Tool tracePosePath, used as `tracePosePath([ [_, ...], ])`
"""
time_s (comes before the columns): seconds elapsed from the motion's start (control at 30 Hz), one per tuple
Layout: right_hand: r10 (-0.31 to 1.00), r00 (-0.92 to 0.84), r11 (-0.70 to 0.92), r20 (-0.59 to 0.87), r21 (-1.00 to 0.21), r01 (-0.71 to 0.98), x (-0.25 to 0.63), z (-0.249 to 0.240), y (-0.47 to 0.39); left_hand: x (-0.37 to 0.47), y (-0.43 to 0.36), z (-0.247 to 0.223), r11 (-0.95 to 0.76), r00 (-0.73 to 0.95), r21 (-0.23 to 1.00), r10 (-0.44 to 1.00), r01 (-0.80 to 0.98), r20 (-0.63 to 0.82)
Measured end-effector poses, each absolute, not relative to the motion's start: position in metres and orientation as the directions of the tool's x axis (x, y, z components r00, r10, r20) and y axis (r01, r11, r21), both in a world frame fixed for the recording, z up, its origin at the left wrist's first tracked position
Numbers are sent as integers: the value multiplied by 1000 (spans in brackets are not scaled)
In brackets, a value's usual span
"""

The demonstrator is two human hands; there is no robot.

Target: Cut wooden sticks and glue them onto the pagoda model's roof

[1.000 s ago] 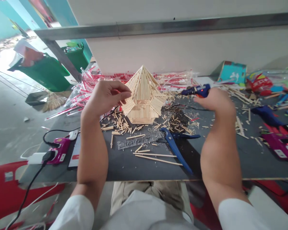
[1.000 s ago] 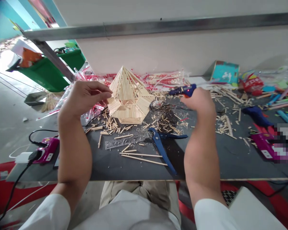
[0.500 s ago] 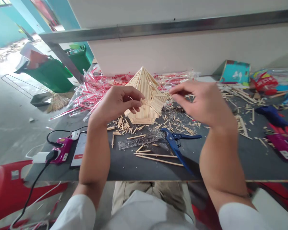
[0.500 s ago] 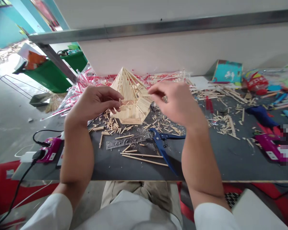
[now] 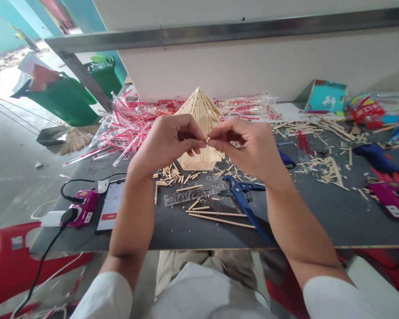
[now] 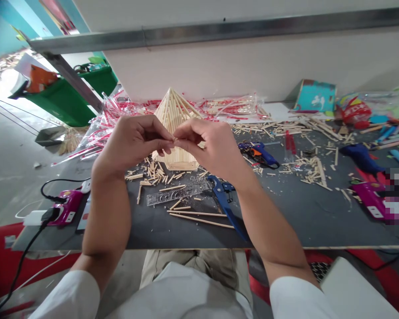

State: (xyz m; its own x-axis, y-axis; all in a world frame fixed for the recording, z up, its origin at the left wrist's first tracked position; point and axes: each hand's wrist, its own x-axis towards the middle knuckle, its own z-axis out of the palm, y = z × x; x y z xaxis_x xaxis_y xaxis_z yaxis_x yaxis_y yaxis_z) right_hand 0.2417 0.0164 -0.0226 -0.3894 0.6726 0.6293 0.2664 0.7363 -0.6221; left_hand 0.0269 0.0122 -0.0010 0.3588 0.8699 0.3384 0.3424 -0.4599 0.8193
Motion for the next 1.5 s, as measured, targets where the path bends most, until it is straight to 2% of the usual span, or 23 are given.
tracePosePath([
  [0.1, 665, -400, 744, 631, -604, 285, 240, -22, 17, 26, 13, -1, -475, 393, 810, 857, 344, 335],
  [0.33, 594, -538, 805, 598, -450, 388, 246, -19, 19, 29, 8, -2, -475, 433, 806, 847, 354, 309],
  [0.5, 614, -514, 789, 598, -456, 412, 247, -29, 25, 35, 12, -8, -487, 433, 813, 838, 320, 332],
  [0.7, 667, -508, 742, 545, -546, 388, 248, -29, 26, 40, 15, -14, -419, 397, 873, 866, 248, 303],
  [0.97, 615, -648, 770, 450, -519, 370, 260, -29, 29, 48, 14, -18, -364, 438, 894, 870, 261, 227],
  [1.27, 606, -646, 777, 465, -522, 353, 262, -26, 23, 52, 11, -16, -328, 444, 917, 873, 228, 202],
  [1.5, 645, -658, 752, 389, -476, 456, 280, -17, 25, 44, 14, -10, -370, 425, 898, 871, 239, 246],
])
